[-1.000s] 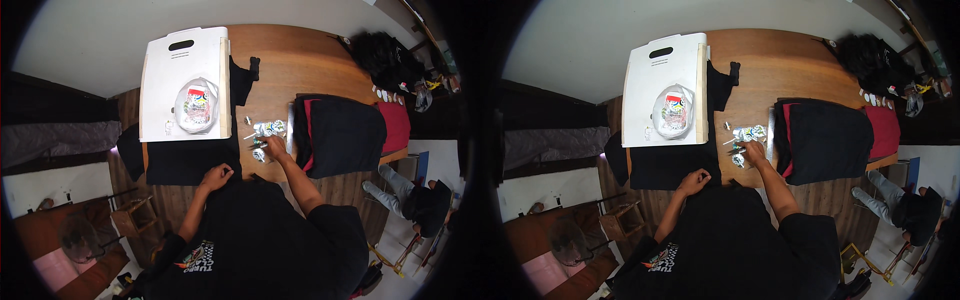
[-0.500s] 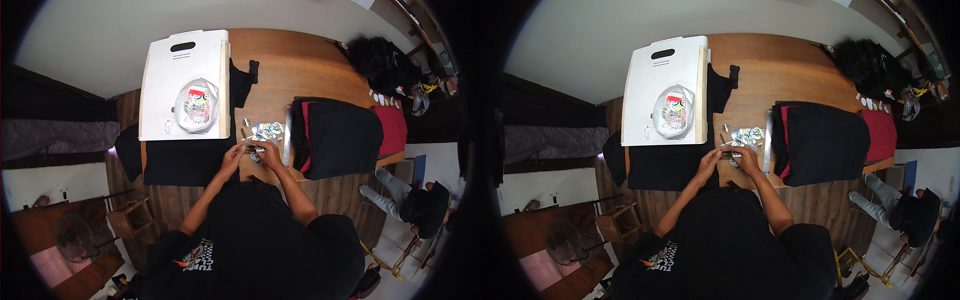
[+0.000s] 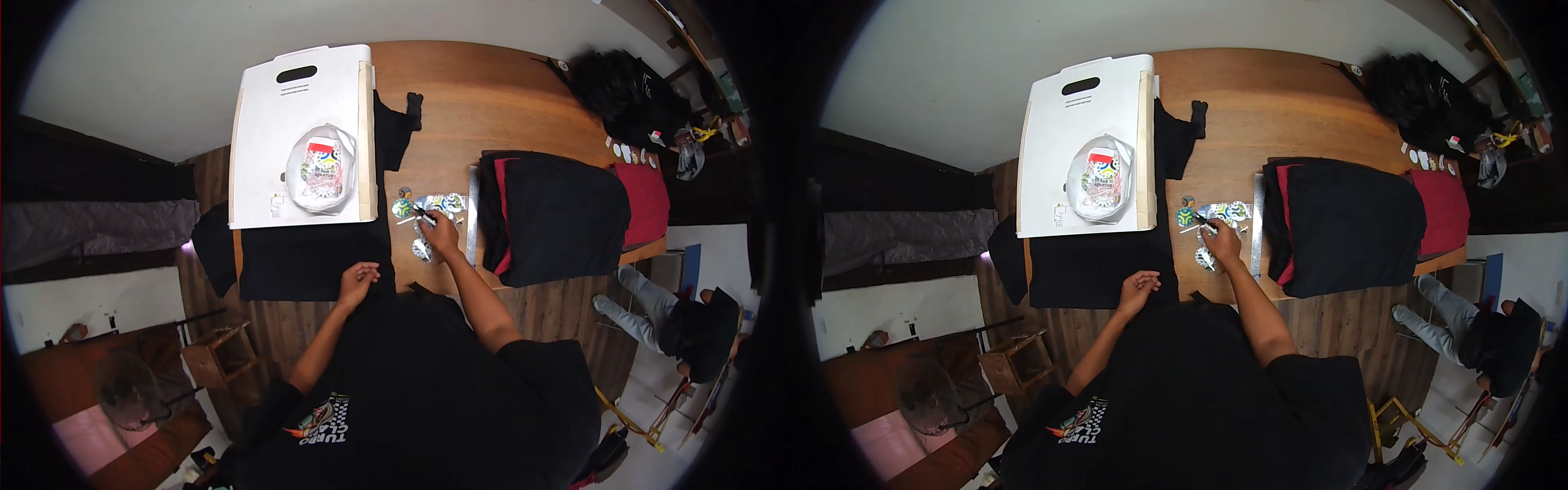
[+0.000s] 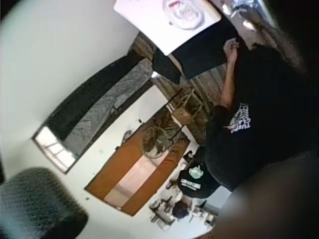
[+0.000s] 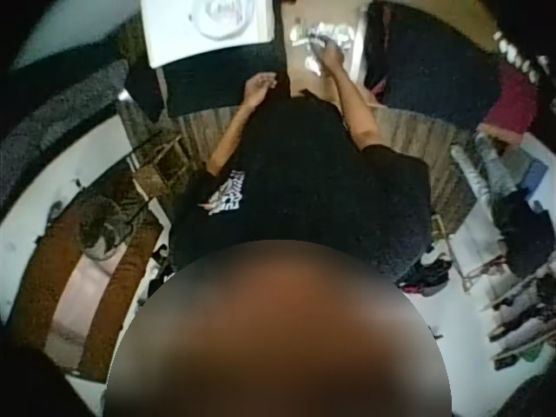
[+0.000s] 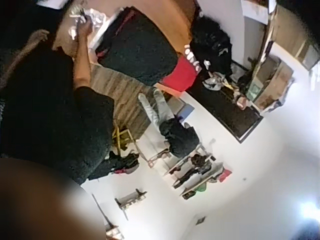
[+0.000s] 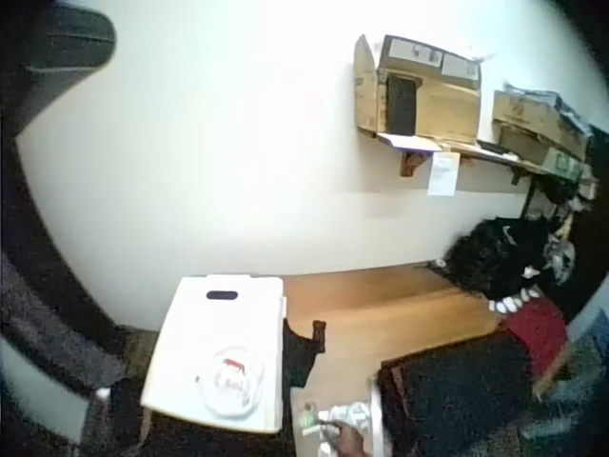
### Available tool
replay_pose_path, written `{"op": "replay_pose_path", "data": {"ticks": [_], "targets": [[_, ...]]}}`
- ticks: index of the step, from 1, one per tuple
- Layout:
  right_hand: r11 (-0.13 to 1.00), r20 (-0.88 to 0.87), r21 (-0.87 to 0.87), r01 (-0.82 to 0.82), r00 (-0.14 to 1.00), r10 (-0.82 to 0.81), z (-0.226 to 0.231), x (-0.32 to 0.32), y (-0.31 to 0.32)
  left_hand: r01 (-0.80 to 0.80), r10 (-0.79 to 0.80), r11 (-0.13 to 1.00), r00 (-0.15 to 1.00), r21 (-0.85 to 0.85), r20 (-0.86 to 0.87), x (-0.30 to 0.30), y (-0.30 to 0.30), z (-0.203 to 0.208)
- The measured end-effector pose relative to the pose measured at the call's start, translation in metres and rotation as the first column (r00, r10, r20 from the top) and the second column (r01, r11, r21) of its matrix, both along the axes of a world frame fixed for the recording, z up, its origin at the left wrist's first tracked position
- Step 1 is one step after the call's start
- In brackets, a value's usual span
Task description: Cutting out small printed labels or stickers using scissors and placing them into a container.
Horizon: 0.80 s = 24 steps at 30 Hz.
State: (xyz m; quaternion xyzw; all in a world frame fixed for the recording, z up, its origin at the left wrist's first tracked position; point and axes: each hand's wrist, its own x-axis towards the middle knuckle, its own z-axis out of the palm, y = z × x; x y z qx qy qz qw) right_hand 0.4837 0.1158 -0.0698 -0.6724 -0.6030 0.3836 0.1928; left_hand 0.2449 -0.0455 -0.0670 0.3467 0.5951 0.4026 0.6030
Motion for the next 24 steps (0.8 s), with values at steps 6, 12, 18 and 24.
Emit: {"op": "replay_pose_path", "data": {"ticks": [6,12,18,24], "targets": [[0.985,0.045,-0.064,-0.16,0.986,0.163,0.014,0.011,0.004,-0.061,0.062,0.998,0.997,-0.017,0.036,-0.011,-0.019,0.008],[0.999,-0.032,0.039,-0.035,0.999,0.036,0.006,-0.001,0.025,-0.131,0.129,0.991,0.991,0.033,0.041,-0.016,-0.022,0.001],[0.987,-0.059,0.128,-0.101,0.992,0.109,-0.004,-0.019,0.058,-0.123,0.119,0.988,0.992,0.089,0.053,-0.021,-0.026,0.003],[0.981,0.01,0.003,-0.194,0.981,0.194,-0.01,-0.027,0.07,-0.184,0.184,0.983,0.981,0.015,-0.056,-0.025,-0.024,0.042]]}}
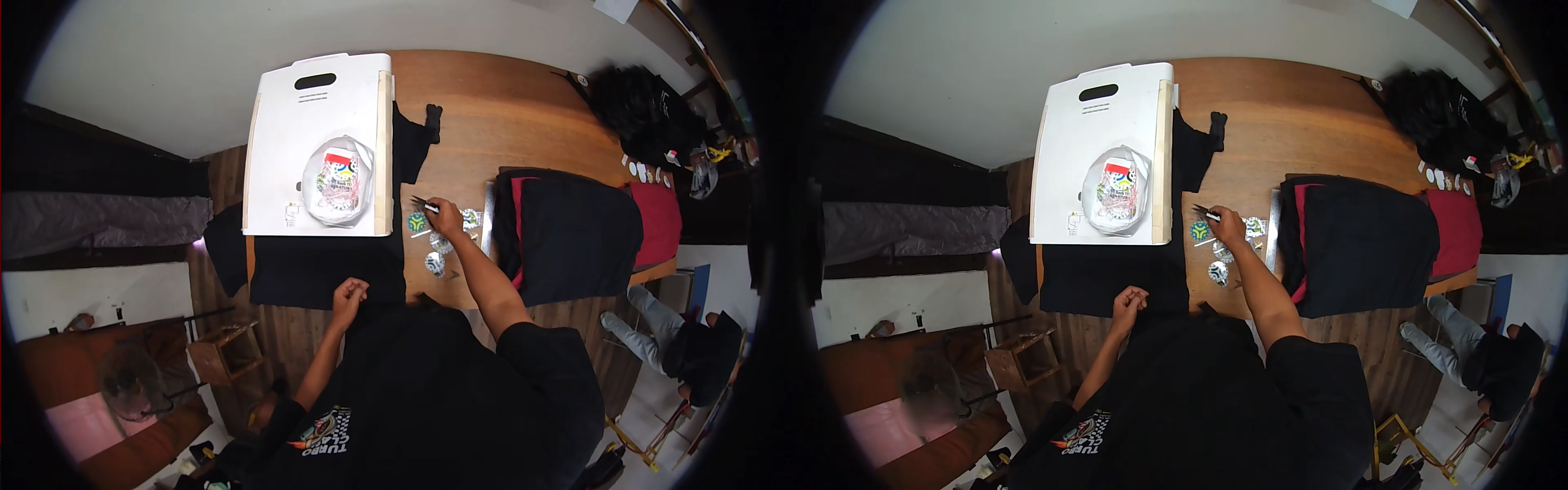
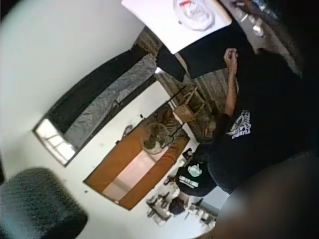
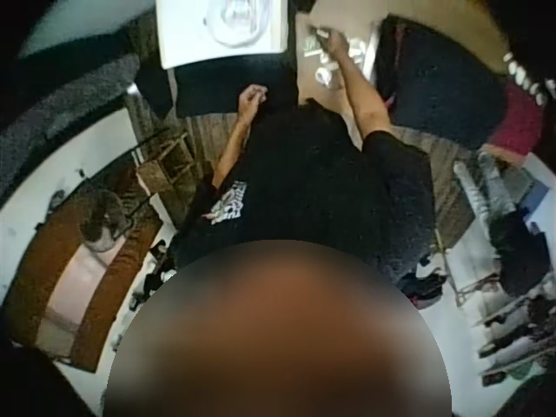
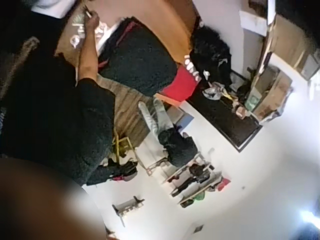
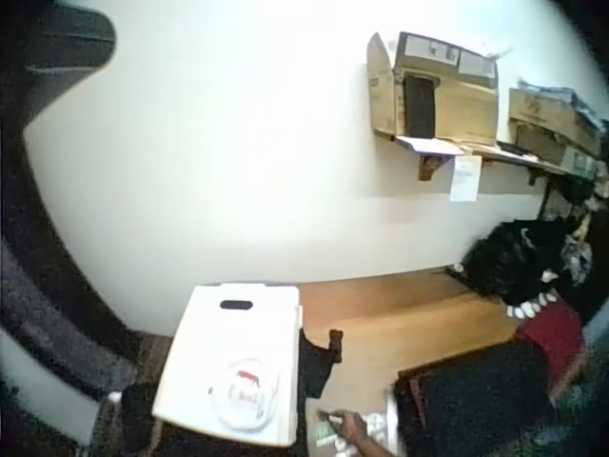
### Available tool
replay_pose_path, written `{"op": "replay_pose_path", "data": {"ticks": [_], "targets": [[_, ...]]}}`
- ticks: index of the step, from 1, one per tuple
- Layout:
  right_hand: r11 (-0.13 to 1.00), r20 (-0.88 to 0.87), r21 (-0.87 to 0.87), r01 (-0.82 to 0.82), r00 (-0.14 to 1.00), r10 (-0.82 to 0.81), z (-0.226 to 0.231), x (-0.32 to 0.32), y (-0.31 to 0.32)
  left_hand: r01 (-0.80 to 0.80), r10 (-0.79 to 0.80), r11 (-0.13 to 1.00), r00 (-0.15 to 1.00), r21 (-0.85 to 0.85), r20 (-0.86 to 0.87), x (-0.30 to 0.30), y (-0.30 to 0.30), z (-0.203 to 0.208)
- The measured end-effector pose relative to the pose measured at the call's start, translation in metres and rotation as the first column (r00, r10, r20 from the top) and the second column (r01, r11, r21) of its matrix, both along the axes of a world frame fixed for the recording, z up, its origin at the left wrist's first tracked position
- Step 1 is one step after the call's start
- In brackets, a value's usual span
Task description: Cutting out small printed labels or stickers using scissors and placing them into a container.
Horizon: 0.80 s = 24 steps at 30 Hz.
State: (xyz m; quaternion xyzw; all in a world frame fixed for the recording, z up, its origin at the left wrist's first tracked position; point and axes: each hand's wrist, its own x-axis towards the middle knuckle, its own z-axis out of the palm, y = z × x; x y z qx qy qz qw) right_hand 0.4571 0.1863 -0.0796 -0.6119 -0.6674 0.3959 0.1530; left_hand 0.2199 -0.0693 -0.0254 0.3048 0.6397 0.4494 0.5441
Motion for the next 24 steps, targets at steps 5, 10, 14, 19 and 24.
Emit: {"op": "replay_pose_path", "data": {"ticks": [5,10,14,19,24], "targets": [[0.983,-0.315,0.128,0.133,0.945,-0.087,-0.044,0.036,-0.005,0.145,-0.15,0.988,0.98,-0.048,-0.133,0.007,0.017,0.003],[0.961,-0.55,-0.098,0.26,0.79,-0.27,0.054,0.019,-0.024,0.153,-0.141,0.975,0.987,0.16,-0.078,0.032,0.066,0.039],[0.88,-0.748,-0.435,0.188,0.468,-0.47,0.14,0.003,-0.051,0.183,-0.149,0.911,0.982,0.371,-0.118,0.057,0.126,0.075],[0.919,-0.82,-0.39,0.063,0.43,-0.377,0.189,-0.032,-0.057,-0.073,-0.009,0.877,0.986,0.476,0.167,0.06,0.165,0.14],[0.933,-0.802,-0.346,0.1,0.484,-0.35,0.209,-0.057,-0.064,-0.131,0.031,0.858,0.978,0.496,0.204,0.036,0.161,0.156]]}}
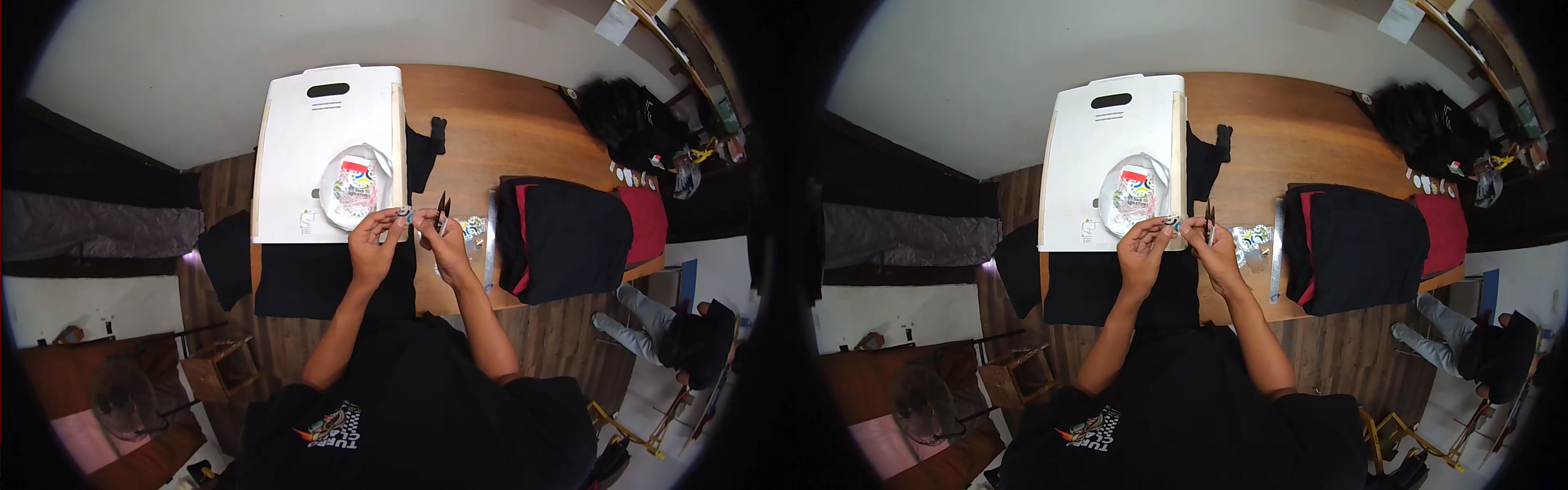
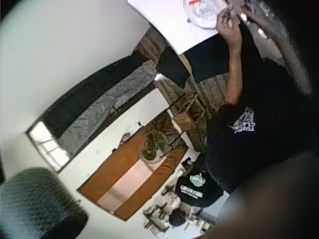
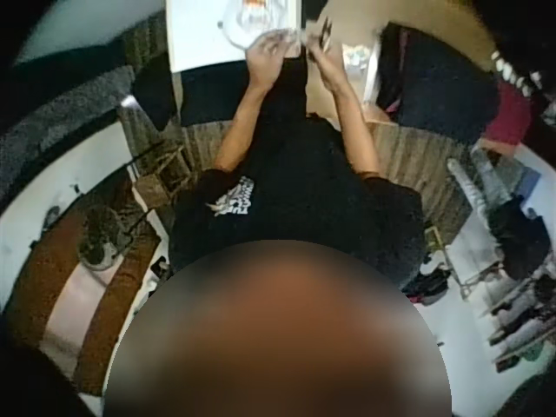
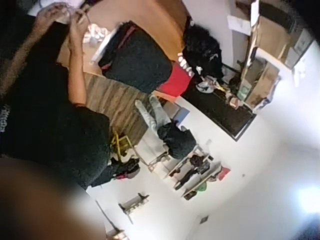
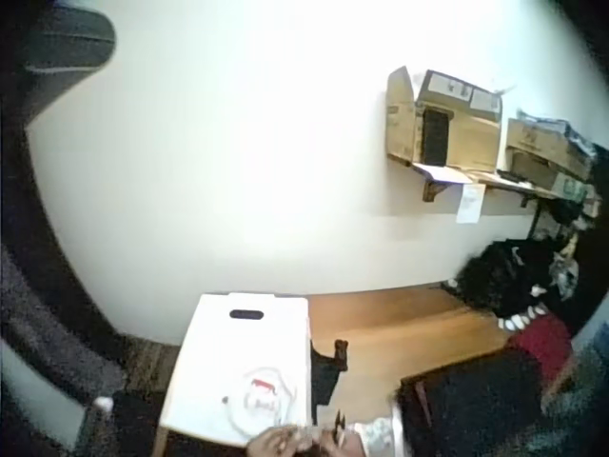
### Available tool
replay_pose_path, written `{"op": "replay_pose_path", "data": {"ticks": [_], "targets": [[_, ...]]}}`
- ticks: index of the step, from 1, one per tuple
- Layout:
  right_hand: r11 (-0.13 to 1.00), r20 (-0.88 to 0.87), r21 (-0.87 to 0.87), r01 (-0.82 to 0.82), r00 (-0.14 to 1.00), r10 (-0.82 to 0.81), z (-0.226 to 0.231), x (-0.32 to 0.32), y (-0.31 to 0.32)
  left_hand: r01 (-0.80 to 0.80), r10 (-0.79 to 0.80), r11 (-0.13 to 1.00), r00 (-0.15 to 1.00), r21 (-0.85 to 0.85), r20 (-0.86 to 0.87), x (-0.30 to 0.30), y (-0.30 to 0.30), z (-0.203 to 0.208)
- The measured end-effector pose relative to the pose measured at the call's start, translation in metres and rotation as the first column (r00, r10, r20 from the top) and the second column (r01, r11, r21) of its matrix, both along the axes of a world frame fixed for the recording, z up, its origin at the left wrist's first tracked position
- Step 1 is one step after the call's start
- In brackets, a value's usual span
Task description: Cutting out small printed labels or stickers using scissors and placing them into a container.
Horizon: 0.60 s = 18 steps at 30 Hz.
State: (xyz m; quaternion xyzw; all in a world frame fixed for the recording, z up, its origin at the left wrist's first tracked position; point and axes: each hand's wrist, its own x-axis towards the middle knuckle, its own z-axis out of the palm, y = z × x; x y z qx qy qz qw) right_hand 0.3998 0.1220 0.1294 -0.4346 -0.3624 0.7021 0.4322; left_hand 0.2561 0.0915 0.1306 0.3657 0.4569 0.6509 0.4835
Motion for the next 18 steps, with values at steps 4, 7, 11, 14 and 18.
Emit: {"op": "replay_pose_path", "data": {"ticks": [4,7,11,14,18], "targets": [[0.999,-0.139,-0.038,0.0,0.99,-0.005,0.007,-0.012,-0.012,-0.065,0.065,0.998,0.998,0.019,0.0,-0.018,-0.004,0.001],[0.994,-0.138,-0.105,0.012,0.99,-0.026,0.005,-0.02,-0.018,-0.081,0.079,0.996,0.995,0.029,0.053,-0.031,-0.004,0.011],[0.983,0.41,0.175,0.052,0.904,-0.121,-0.044,-0.027,-0.007,-0.095,0.095,0.995,0.995,0.013,-0.029,-0.053,-0.008,0.002],[0.954,0.604,0.295,0.047,0.765,-0.224,-0.054,-0.049,0.015,-0.11,0.109,0.994,0.991,-0.003,-0.08,-0.078,-0.01,-0.004],[0.907,0.728,0.422,-0.021,0.603,-0.325,-0.082,-0.06,0.034,-0.125,0.126,0.992,0.985,0.01,-0.118,-0.092,-0.019,-0.003]]}}
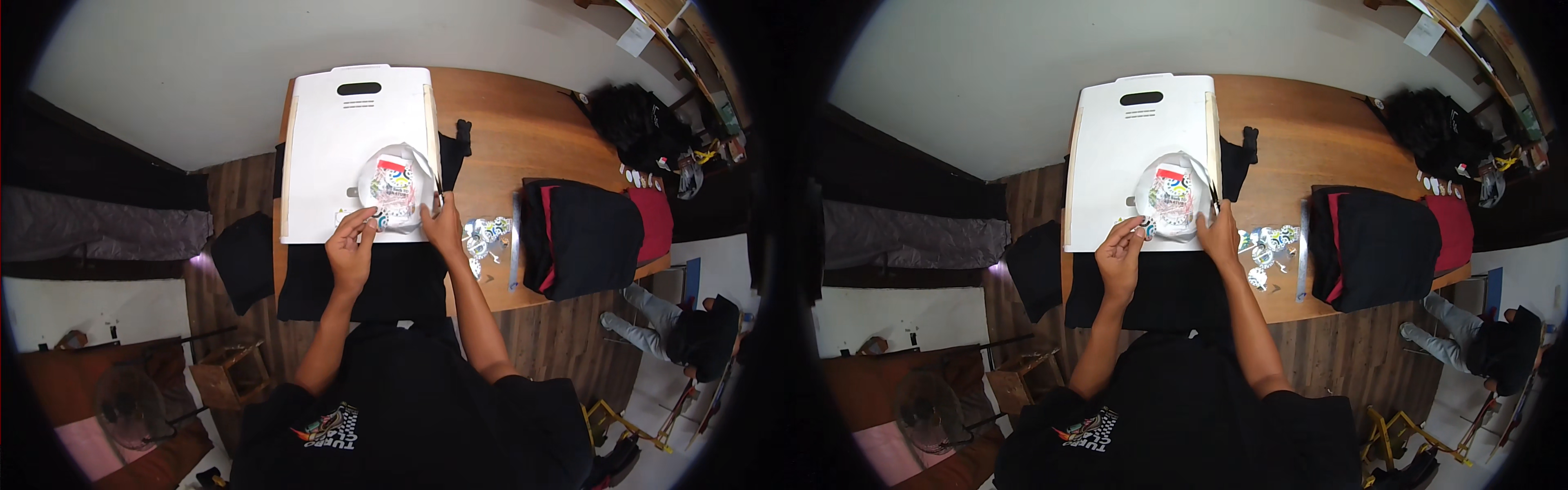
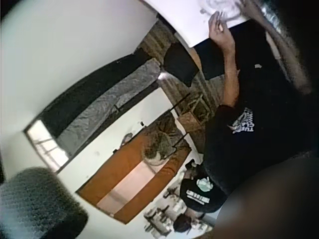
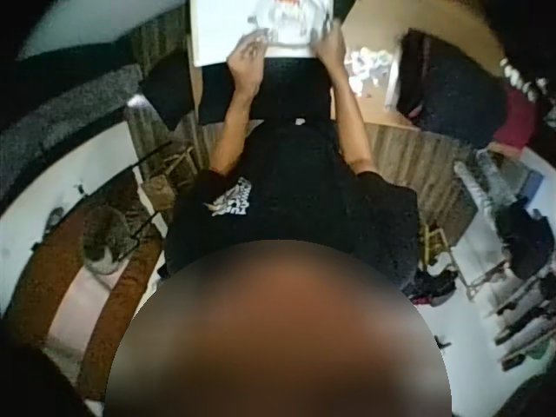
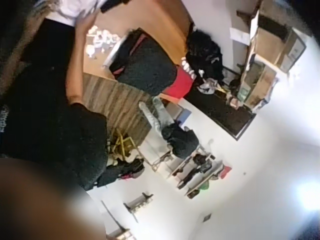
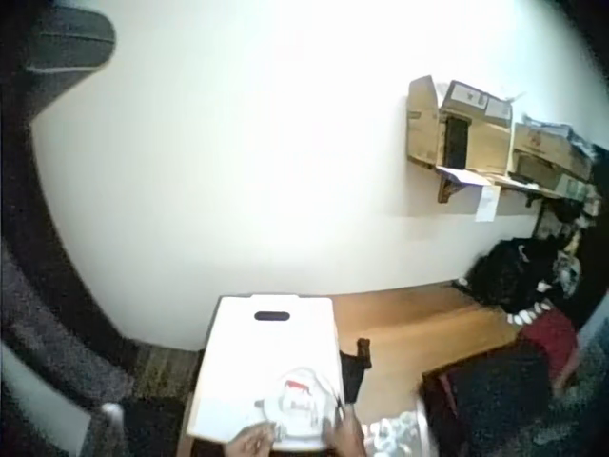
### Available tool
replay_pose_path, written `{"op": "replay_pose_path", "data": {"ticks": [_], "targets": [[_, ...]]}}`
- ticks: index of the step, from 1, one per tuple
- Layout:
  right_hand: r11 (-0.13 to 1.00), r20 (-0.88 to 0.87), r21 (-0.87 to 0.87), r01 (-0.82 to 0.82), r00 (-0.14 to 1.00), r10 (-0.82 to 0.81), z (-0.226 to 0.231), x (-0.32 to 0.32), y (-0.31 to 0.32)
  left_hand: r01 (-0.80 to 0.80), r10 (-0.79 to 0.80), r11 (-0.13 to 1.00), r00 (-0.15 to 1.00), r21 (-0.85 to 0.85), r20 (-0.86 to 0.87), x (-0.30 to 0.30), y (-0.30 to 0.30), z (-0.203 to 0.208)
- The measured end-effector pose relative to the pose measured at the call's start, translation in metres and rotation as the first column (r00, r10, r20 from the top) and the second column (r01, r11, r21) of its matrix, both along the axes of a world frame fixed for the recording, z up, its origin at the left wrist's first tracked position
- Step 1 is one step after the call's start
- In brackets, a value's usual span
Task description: Cutting out small printed labels or stickers using scissors and placing them into a container.
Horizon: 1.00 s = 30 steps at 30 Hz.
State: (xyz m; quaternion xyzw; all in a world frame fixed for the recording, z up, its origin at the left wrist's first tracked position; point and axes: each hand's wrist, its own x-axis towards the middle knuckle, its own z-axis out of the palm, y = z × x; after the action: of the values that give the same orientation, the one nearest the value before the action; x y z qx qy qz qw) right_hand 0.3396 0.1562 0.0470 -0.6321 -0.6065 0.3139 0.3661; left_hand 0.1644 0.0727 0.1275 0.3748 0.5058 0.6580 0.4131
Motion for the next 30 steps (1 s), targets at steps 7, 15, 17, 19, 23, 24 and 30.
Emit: {"op": "replay_pose_path", "data": {"ticks": [7,15,17,19,23,24,30], "targets": [[0.998,-0.101,0.003,-0.064,0.993,0.064,0.016,0.004,-0.025,0.005,-0.005,1.0,1.0,0.022,-0.003,-0.008,-0.012,0.012],[0.999,-0.015,-0.009,-0.04,0.999,0.04,0.023,0.01,-0.047,0.06,-0.047,0.99,0.993,0.126,-0.106,-0.009,-0.01,0.016],[0.998,-0.052,0.069,-0.002,0.999,0.006,0.029,0.007,-0.047,0.064,-0.053,0.992,0.993,0.11,-0.103,-0.012,-0.006,0.02],[0.984,-0.457,-0.055,-0.169,0.88,0.126,0.054,0.0,-0.055,0.06,-0.05,0.993,0.994,0.102,-0.097,-0.014,-0.006,0.021],[0.917,-0.599,-0.084,-0.39,0.756,0.266,0.076,-0.012,-0.075,0.08,-0.067,0.99,0.992,0.114,-0.108,-0.012,-0.004,0.021],[0.907,-0.64,-0.063,-0.417,0.714,0.284,0.081,-0.015,-0.078,0.08,-0.068,0.99,0.992,0.113,-0.109,-0.011,-0.004,0.021],[0.866,-0.735,-0.061,-0.496,0.61,0.297,0.086,-0.015,-0.08,0.06,-0.051,0.99,0.996,0.125,-0.078,-0.004,-0.006,0.027]]}}
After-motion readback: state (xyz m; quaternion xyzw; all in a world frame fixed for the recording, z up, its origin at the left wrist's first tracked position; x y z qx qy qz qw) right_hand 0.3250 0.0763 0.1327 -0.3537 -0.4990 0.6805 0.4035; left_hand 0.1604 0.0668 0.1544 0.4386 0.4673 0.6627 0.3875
